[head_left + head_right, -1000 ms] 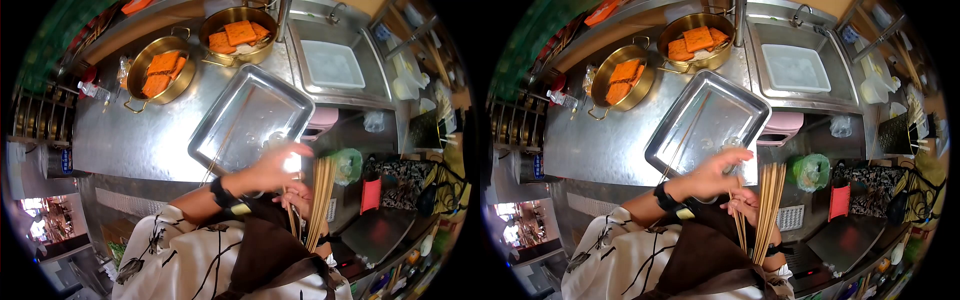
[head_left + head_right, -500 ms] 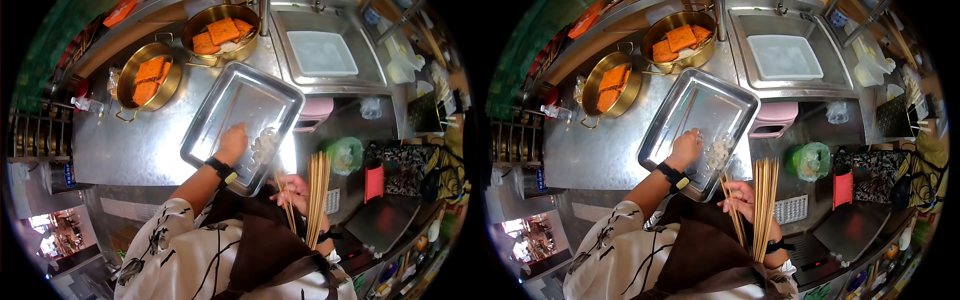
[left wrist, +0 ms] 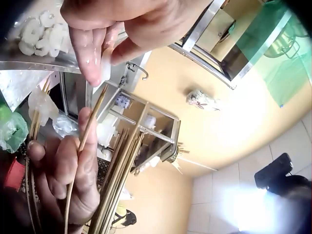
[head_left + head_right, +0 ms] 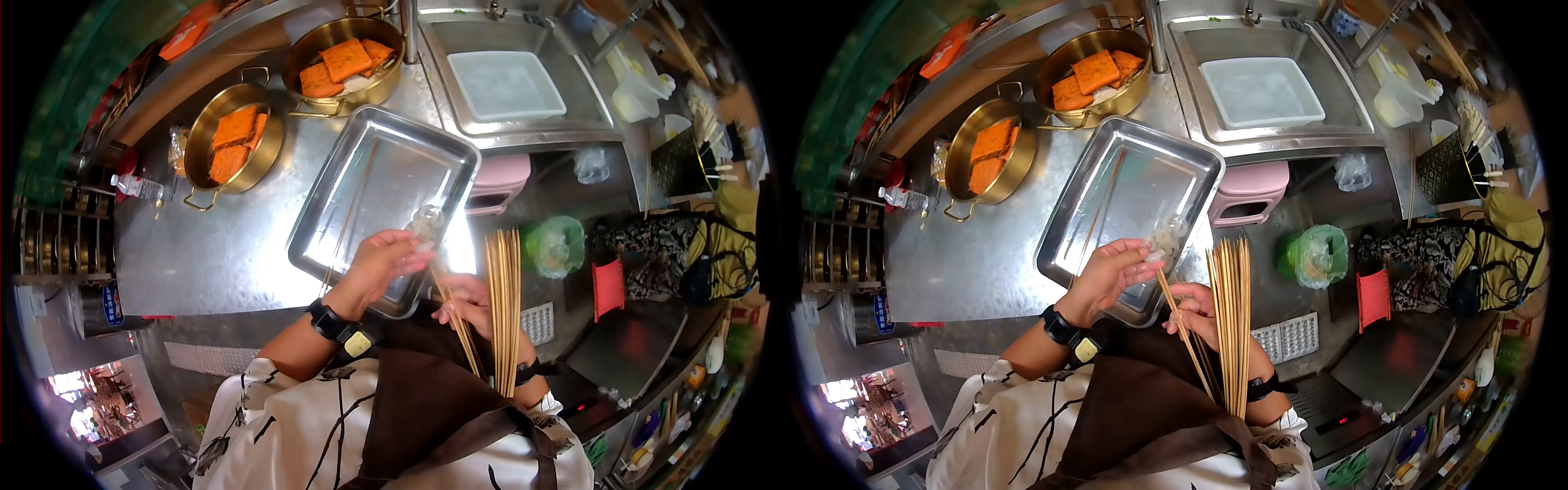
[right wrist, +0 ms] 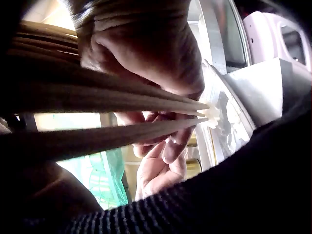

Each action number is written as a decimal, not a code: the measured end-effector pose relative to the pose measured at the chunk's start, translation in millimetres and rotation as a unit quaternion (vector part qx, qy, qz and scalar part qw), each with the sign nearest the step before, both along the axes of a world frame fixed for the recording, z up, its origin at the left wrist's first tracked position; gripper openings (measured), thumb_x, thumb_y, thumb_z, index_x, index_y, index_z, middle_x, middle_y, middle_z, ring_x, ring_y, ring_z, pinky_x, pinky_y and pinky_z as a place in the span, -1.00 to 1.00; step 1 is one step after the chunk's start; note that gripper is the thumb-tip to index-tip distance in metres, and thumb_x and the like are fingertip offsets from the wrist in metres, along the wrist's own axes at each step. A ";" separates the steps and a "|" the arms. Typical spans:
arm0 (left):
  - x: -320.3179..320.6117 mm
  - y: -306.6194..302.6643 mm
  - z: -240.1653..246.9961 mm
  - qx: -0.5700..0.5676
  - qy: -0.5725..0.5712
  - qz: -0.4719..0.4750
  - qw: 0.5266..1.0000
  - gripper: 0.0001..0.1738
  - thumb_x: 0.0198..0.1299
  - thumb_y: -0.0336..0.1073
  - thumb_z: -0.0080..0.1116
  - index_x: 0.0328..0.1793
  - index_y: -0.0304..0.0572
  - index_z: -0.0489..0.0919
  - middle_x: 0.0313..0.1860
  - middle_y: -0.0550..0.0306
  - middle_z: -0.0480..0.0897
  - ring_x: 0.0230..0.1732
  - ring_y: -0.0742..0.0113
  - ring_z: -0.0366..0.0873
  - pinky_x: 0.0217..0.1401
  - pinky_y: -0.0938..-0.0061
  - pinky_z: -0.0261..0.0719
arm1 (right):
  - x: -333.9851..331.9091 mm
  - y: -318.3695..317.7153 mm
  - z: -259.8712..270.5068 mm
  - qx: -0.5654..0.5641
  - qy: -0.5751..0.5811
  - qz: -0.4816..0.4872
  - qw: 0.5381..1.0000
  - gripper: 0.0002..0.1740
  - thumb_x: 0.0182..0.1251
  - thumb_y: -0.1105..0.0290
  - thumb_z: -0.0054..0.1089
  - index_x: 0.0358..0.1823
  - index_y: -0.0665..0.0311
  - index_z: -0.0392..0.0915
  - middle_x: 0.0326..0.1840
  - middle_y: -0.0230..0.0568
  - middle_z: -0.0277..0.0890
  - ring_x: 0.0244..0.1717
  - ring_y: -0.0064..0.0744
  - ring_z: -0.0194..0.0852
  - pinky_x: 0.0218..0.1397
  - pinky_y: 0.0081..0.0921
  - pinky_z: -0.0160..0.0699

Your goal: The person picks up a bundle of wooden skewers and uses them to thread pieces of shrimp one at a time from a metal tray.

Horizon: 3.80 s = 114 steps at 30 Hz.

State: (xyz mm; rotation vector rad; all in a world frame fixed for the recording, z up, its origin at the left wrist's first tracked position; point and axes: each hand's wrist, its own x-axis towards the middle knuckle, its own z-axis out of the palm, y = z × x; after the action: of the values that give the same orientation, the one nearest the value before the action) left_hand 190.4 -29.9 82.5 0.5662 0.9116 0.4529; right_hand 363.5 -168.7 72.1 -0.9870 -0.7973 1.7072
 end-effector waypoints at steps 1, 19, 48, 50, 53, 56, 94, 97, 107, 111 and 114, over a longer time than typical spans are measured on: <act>0.8 -2.7 4.8 0.006 0.013 0.002 1.000 -0.77 0.25 -0.43 0.09 0.00 -0.32 0.46 -0.01 -0.09 0.58 -0.02 0.12 0.62 0.00 0.44 0.61 | -1.1 -0.2 0.2 0.002 -0.001 0.003 1.000 -0.57 0.34 0.59 -0.04 0.24 0.37 0.25 -0.39 -0.21 0.54 -0.27 -0.44 0.56 -0.03 -0.51 0.54; -6.0 -19.2 9.3 0.071 0.025 0.012 0.997 -0.76 0.19 -0.42 0.18 -0.04 -0.31 0.47 -0.15 -0.03 0.64 -0.16 0.22 0.66 -0.15 0.49 0.67 | -6.0 -5.2 8.8 -0.005 -0.064 -0.001 0.998 -0.59 0.35 0.61 -0.10 0.22 0.35 0.26 -0.39 -0.23 0.55 -0.29 -0.46 0.55 -0.22 -0.60 0.49; 4.4 -39.5 17.9 0.036 -0.016 -0.015 0.999 -0.69 0.34 -0.30 0.00 0.06 -0.41 0.49 -0.03 -0.17 0.59 0.02 0.09 0.59 0.12 0.22 0.58 | -9.4 -9.2 9.9 0.025 -0.056 -0.011 0.998 -0.55 0.25 0.65 -0.05 0.20 0.37 0.30 -0.43 -0.25 0.52 -0.37 -0.51 0.50 -0.16 -0.57 0.52; 5.2 -40.3 18.5 0.023 -0.023 -0.010 0.999 -0.68 0.33 -0.30 0.02 0.06 -0.42 0.49 -0.04 -0.16 0.60 0.01 0.10 0.60 0.11 0.22 0.59 | -9.5 -9.9 9.7 0.025 -0.051 -0.015 0.998 -0.56 0.25 0.66 -0.04 0.20 0.38 0.30 -0.43 -0.25 0.52 -0.37 -0.51 0.50 -0.16 -0.57 0.52; 6.2 -41.7 15.5 0.008 -0.034 -0.003 0.999 -0.68 0.32 -0.30 0.03 0.07 -0.43 0.49 -0.06 -0.16 0.61 -0.01 0.09 0.61 0.09 0.23 0.60 | -9.4 -10.1 9.7 0.001 -0.038 -0.017 0.999 -0.55 0.25 0.67 -0.05 0.20 0.39 0.30 -0.42 -0.24 0.52 -0.36 -0.51 0.51 -0.16 -0.57 0.52; 8.1 -42.9 17.1 0.005 -0.027 0.006 1.000 -0.68 0.32 -0.31 0.03 0.06 -0.44 0.49 -0.06 -0.17 0.61 -0.03 0.10 0.62 0.08 0.23 0.60 | -9.7 -10.5 11.2 0.004 -0.031 -0.020 0.999 -0.55 0.25 0.67 -0.05 0.20 0.39 0.30 -0.41 -0.24 0.53 -0.35 -0.51 0.51 -0.15 -0.57 0.53; 14.0 -63.7 14.2 0.019 -0.015 -0.034 0.999 -0.67 0.30 -0.24 0.09 0.03 -0.38 0.55 -0.14 0.01 0.63 -0.12 0.31 0.61 0.08 0.44 0.57 | -2.9 -8.5 12.2 -0.008 -0.040 -0.053 0.998 -0.78 0.24 0.70 0.02 -0.23 0.27 0.22 -0.37 -0.20 0.49 -0.35 -0.45 0.57 -0.37 -0.65 0.50; 11.2 -64.7 13.0 0.022 -0.017 -0.043 0.999 -0.66 0.31 -0.23 0.08 0.04 -0.39 0.54 -0.14 0.01 0.63 -0.11 0.31 0.61 0.09 0.44 0.57 | -3.6 -8.8 7.5 0.010 -0.027 -0.045 0.999 -0.80 0.26 0.68 0.00 -0.23 0.26 0.24 -0.38 -0.20 0.49 -0.38 -0.49 0.53 -0.37 -0.66 0.48; 8.7 -58.0 -6.2 0.014 0.011 -0.062 0.998 -0.69 0.30 -0.24 0.08 -0.03 -0.39 0.59 -0.18 0.01 0.65 -0.22 0.34 0.64 -0.08 0.49 0.65 | -2.4 -12.0 43.6 0.114 -0.256 -0.113 0.953 -0.87 0.31 0.58 0.03 -0.19 0.34 0.55 -0.31 -0.29 0.46 -0.49 -0.60 0.32 -0.43 -0.67 0.37; 9.1 -57.1 -0.9 0.110 0.084 -0.100 0.985 -0.67 0.28 -0.24 0.12 0.03 -0.36 0.57 -0.15 0.12 0.65 -0.11 0.33 0.61 -0.02 0.59 0.54 | -4.6 -18.0 40.6 0.071 -0.071 -0.025 0.995 -0.83 0.37 0.54 -0.01 -0.09 0.33 0.54 -0.27 -0.22 0.58 -0.52 -0.62 0.31 -0.45 -0.69 0.36; 5.9 -57.4 -6.0 0.360 0.204 -0.094 0.905 -0.64 0.27 -0.30 0.10 0.12 -0.38 0.51 0.17 -0.08 0.48 0.21 0.12 0.42 0.21 0.44 0.37 | -2.7 -17.0 33.5 0.091 -0.067 -0.023 0.993 -0.81 0.39 0.54 -0.06 -0.06 0.38 0.51 -0.24 -0.16 0.58 -0.43 -0.56 0.43 -0.32 -0.61 0.51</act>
State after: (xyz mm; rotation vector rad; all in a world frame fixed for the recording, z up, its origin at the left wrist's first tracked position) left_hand 196.3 -87.3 76.5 1.4582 1.0648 0.5017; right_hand 360.8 -185.8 105.6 -0.9936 -0.9920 1.5100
